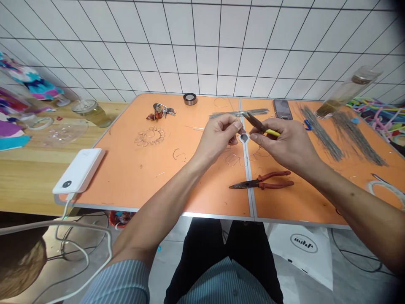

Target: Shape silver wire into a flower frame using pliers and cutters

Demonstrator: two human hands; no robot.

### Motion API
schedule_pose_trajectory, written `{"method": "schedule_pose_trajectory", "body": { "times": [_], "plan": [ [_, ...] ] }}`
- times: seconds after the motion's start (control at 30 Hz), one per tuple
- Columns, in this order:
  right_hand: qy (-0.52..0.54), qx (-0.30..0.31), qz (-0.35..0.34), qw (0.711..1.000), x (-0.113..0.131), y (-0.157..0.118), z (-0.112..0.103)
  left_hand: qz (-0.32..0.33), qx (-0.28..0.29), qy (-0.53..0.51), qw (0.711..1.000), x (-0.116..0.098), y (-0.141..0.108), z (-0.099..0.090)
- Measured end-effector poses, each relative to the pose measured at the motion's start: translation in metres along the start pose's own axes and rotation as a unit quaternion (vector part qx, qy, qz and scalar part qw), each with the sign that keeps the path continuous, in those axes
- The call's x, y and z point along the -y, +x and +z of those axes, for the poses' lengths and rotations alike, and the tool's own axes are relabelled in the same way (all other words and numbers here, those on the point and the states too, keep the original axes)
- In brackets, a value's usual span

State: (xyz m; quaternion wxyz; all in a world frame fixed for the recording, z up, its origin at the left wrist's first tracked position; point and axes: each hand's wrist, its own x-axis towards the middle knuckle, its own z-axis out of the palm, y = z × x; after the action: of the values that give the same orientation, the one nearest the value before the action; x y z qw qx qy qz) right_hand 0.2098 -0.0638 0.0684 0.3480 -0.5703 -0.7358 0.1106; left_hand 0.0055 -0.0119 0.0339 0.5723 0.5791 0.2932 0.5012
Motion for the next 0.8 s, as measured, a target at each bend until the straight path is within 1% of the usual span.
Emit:
{"method": "schedule_pose_trajectory", "body": {
  "times": [0.23,0.4,0.53,0.67,0.8],
  "plan": [
    [0.001,0.006,0.023,1.000,-0.002,0.000,-0.001,0.015,-0.011,0.049,0.999,0.000,0.003,-0.003],
    [-0.001,0.013,0.003,1.000,-0.005,0.000,0.000,0.018,-0.019,0.080,0.996,0.000,0.005,-0.005],
    [-0.016,0.008,-0.008,1.000,-0.005,-0.002,0.001,0.036,-0.022,0.113,0.993,0.001,0.006,-0.008],
    [-0.022,0.009,-0.007,1.000,-0.004,-0.002,0.000,0.053,-0.012,0.120,0.991,0.001,0.005,-0.010],
    [-0.026,0.012,0.002,1.000,-0.004,-0.003,0.000,0.055,-0.004,0.112,0.992,0.001,0.005,-0.011]
  ]
}}
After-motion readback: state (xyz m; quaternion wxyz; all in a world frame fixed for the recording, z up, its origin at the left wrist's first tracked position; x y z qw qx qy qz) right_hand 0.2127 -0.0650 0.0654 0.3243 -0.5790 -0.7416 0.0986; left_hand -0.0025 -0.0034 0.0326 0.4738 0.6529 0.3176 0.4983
